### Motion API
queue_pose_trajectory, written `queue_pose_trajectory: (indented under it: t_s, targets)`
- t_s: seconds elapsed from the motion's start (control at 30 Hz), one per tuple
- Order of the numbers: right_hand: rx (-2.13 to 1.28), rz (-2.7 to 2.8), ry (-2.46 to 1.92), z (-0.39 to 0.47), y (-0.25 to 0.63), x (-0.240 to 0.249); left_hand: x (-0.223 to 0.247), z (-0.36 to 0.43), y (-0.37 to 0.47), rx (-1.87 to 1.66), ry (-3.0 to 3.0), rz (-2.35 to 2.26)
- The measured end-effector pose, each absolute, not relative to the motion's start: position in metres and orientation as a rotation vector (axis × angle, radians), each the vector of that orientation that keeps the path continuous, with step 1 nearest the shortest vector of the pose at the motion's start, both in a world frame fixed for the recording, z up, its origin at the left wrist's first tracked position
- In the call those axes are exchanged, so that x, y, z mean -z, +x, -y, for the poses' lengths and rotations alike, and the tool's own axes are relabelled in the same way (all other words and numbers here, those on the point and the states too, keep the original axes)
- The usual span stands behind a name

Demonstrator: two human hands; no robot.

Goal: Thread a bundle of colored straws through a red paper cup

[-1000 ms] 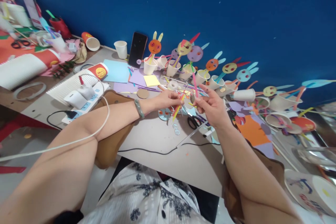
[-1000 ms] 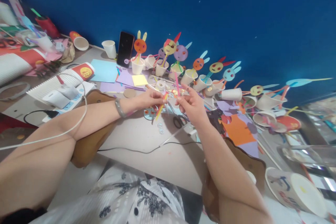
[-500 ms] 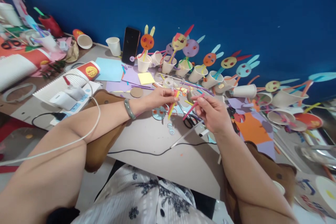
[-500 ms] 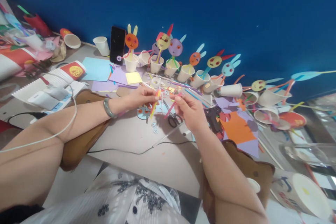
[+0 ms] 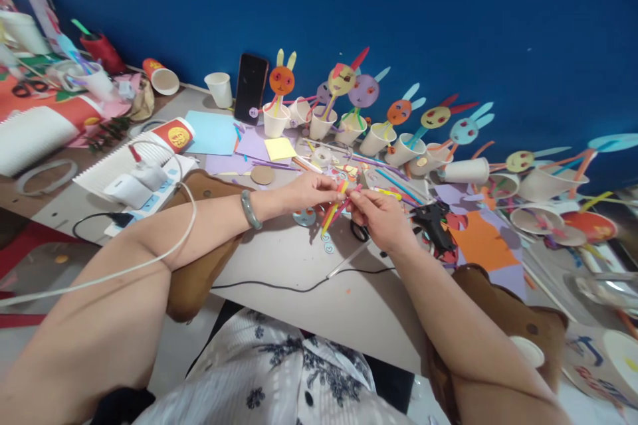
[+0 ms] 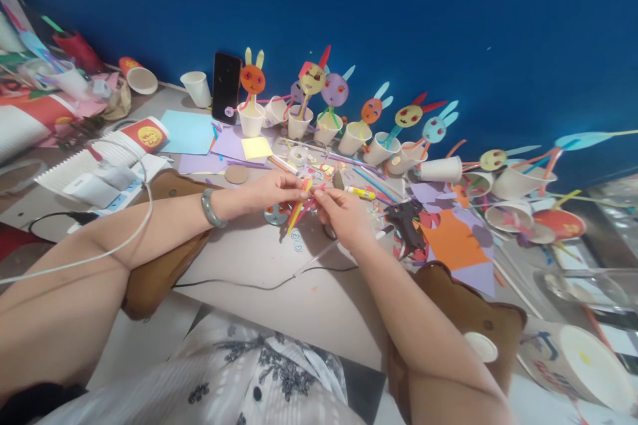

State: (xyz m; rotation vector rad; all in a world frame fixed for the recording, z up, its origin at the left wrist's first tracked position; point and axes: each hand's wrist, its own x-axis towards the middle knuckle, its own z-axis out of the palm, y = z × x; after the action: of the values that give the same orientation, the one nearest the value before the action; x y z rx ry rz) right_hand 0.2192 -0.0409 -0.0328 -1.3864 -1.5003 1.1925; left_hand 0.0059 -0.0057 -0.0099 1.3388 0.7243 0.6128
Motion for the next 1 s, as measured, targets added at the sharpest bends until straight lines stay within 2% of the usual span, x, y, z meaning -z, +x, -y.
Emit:
queue_pose_trajectory:
  t_s: [0.43,0.77,1.0]
  targets:
    - [-1.106,1.73,-1.352,0.054,0.201,0.013,0.016,0.002,0.002,-0.552,1.411,-0.688]
    - [-1.179,1.403,-1.295,0.05,0.204,0.014,0.01,0.007,0.002,-0.551,1.424,-0.669]
    - [-1.207,1.393,-1.238,0.049,0.206,0.02,0.011,0.007,0.004,-0.535,1.343,-0.625]
